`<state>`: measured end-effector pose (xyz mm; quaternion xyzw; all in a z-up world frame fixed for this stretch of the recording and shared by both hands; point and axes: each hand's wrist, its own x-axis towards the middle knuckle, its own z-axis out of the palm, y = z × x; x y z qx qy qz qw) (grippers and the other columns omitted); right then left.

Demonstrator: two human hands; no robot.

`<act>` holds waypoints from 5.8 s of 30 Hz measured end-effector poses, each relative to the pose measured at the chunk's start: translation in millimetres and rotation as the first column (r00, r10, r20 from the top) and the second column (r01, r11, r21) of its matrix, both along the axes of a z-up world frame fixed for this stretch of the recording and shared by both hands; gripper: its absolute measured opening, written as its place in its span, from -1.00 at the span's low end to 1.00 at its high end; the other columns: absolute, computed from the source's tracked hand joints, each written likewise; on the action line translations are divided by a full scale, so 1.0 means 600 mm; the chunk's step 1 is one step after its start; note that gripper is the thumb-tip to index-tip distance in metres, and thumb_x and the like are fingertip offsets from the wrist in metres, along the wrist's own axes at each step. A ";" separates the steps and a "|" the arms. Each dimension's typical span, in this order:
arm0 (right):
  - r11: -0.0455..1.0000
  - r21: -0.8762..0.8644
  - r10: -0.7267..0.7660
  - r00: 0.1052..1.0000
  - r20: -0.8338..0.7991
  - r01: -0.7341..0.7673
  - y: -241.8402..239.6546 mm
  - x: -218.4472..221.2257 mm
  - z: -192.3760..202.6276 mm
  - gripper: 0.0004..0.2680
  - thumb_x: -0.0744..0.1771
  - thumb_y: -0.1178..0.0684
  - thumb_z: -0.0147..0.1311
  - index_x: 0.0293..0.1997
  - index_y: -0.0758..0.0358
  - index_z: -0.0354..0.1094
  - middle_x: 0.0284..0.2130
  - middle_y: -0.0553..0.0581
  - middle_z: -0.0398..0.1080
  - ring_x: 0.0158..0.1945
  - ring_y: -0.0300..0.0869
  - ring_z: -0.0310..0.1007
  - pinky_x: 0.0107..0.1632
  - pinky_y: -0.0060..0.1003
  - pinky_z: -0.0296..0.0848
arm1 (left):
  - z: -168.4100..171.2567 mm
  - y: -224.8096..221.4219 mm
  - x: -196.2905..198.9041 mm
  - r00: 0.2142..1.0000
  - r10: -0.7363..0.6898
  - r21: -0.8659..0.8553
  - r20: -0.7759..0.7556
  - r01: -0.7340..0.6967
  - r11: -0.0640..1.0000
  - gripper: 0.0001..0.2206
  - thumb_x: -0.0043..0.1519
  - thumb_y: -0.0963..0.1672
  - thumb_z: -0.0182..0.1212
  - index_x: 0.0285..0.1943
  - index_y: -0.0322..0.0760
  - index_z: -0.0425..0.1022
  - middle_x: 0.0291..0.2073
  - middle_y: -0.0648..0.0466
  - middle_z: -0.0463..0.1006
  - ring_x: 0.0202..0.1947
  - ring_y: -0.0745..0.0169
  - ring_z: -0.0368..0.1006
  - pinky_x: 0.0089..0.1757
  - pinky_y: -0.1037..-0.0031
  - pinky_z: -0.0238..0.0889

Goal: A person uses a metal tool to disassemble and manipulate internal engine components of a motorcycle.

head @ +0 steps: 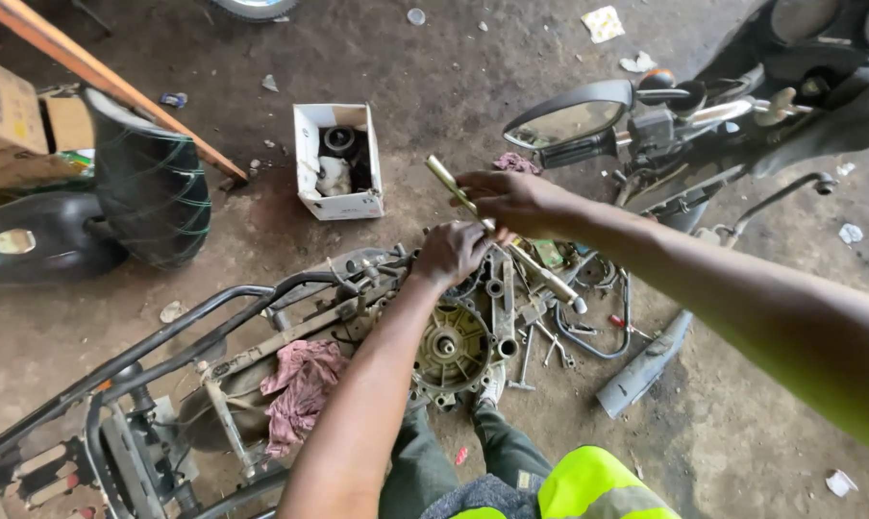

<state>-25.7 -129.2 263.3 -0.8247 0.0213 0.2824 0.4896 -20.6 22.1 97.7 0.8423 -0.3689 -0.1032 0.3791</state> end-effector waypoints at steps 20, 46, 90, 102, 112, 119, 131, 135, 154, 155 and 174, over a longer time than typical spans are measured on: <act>0.209 -0.917 0.326 0.909 -0.261 -0.338 -0.127 0.031 -0.154 -0.75 0.20 -0.26 0.10 -0.24 -0.08 0.61 -0.41 0.01 0.60 -0.36 -0.20 0.64 -0.29 -0.24 0.64 | -0.010 -0.012 0.017 0.982 0.087 0.186 -0.167 -0.056 0.981 -0.59 0.42 0.12 -0.19 -0.08 -0.05 0.54 -0.28 -0.11 0.68 -0.15 -0.14 0.63 -0.09 0.08 0.51; 0.781 -0.449 0.466 0.884 -0.045 -0.435 0.067 -0.026 0.039 -0.80 0.33 -0.03 -0.02 -0.10 0.18 0.51 -0.11 0.32 0.51 0.00 0.24 0.52 0.08 0.17 0.51 | -0.080 -0.023 0.025 0.992 0.093 0.064 -0.084 -0.087 0.994 -0.66 0.36 0.03 -0.03 -0.29 -0.21 0.52 -0.41 -0.16 0.60 -0.27 -0.31 0.58 -0.25 -0.07 0.47; 0.551 -0.834 0.466 0.814 0.347 0.040 -0.041 -0.090 -0.091 -0.86 0.26 0.06 0.01 -0.16 -0.01 0.45 -0.36 -0.02 0.57 -0.17 0.00 0.59 -0.06 0.03 0.40 | -0.122 -0.071 0.101 0.944 0.128 0.429 -0.304 0.016 0.903 -0.72 0.17 0.08 0.15 -0.39 0.00 0.69 -0.29 0.00 0.68 -0.09 -0.21 0.61 -0.06 0.19 0.48; 0.718 -0.625 -0.114 0.938 0.327 0.305 -0.089 -0.217 -0.066 -0.88 0.37 -0.03 -0.01 -0.14 0.11 0.42 -0.37 0.12 0.54 -0.24 0.15 0.61 -0.15 0.10 0.57 | -0.104 -0.100 0.116 0.951 -0.009 0.566 -0.308 0.191 0.802 -0.74 0.09 0.05 0.14 -0.47 0.01 0.71 -0.39 -0.19 0.67 -0.19 -0.37 0.59 -0.10 0.10 0.45; 0.761 -0.560 -0.197 0.939 0.281 0.327 -0.087 -0.223 -0.160 -0.85 0.35 -0.07 0.02 -0.19 0.13 0.40 -0.38 0.22 0.54 -0.25 0.22 0.60 -0.17 0.17 0.57 | -0.029 -0.060 0.123 0.882 0.117 0.281 -0.457 0.018 0.960 -0.62 0.27 0.18 -0.05 -0.09 0.10 0.61 -0.32 -0.03 0.66 -0.06 -0.20 0.55 0.00 0.07 0.37; 0.760 -0.564 -0.192 0.940 0.281 0.323 -0.076 -0.217 -0.140 -0.85 0.35 -0.05 0.03 -0.17 0.18 0.38 -0.38 0.26 0.54 -0.26 0.25 0.60 -0.16 0.20 0.58 | 0.077 -0.044 0.019 0.447 0.049 -0.161 -0.893 -0.420 0.893 -0.72 0.33 -0.01 -0.05 -0.30 -0.22 0.45 -0.44 0.06 0.49 -0.53 0.39 0.36 -0.55 0.76 0.00; 0.714 -0.675 0.095 0.928 0.360 0.188 -0.055 -0.196 -0.143 -0.89 0.32 0.05 0.01 -0.22 0.19 0.45 -0.38 0.28 0.54 -0.23 0.23 0.60 -0.26 0.17 0.58 | 0.007 -0.066 -0.068 0.980 -0.192 0.012 -0.060 0.193 0.981 -0.90 0.23 -0.12 0.24 -0.17 -0.20 0.56 -0.45 0.02 0.49 -0.49 -0.02 0.49 -0.48 0.25 0.34; 0.610 -0.784 0.338 0.859 0.386 0.113 -0.061 -0.188 -0.094 -0.88 0.28 0.01 0.14 -0.26 0.18 0.52 -0.22 0.18 0.41 -0.11 0.15 0.48 -0.23 0.00 0.55 | -0.064 -0.074 -0.076 0.992 -0.105 -0.122 0.063 0.112 0.986 -0.88 0.24 -0.11 0.25 -0.28 -0.22 0.61 -0.45 0.00 0.58 -0.43 -0.02 0.56 -0.44 0.34 0.37; 0.729 -0.482 0.491 0.862 -0.127 -0.486 -0.049 -0.144 -0.008 -0.80 0.36 0.02 -0.13 -0.23 0.09 0.52 -0.17 0.19 0.52 -0.48 -0.15 0.53 -0.34 -0.23 0.56 | -0.173 -0.073 -0.088 0.964 -0.007 0.002 0.267 0.007 1.000 -0.79 0.32 0.03 0.10 -0.10 -0.05 0.55 -0.42 0.10 0.64 -0.37 -0.01 0.63 -0.32 0.23 0.49; 0.666 -0.579 0.468 0.868 -0.167 -0.470 -0.065 -0.153 -0.048 -0.81 0.33 0.01 -0.10 -0.31 0.10 0.52 -0.30 0.16 0.51 -0.48 -0.15 0.54 -0.36 -0.22 0.56 | -0.070 -0.072 -0.091 0.966 -0.003 -0.090 0.259 0.027 0.996 -0.78 0.37 0.03 0.08 -0.05 -0.03 0.56 -0.39 0.07 0.66 -0.36 0.00 0.63 -0.36 0.24 0.48; 0.795 -0.437 0.393 0.906 -0.156 -0.420 -0.015 -0.132 0.070 -0.77 0.39 0.00 -0.17 -0.09 0.02 0.53 -0.11 0.20 0.56 -0.19 0.02 0.63 -0.02 -0.05 0.61 | -0.100 -0.065 -0.085 0.972 -0.029 -0.028 0.232 0.036 0.999 -0.85 0.26 -0.04 0.18 -0.06 0.01 0.59 -0.36 0.11 0.67 -0.33 0.00 0.63 -0.32 0.21 0.51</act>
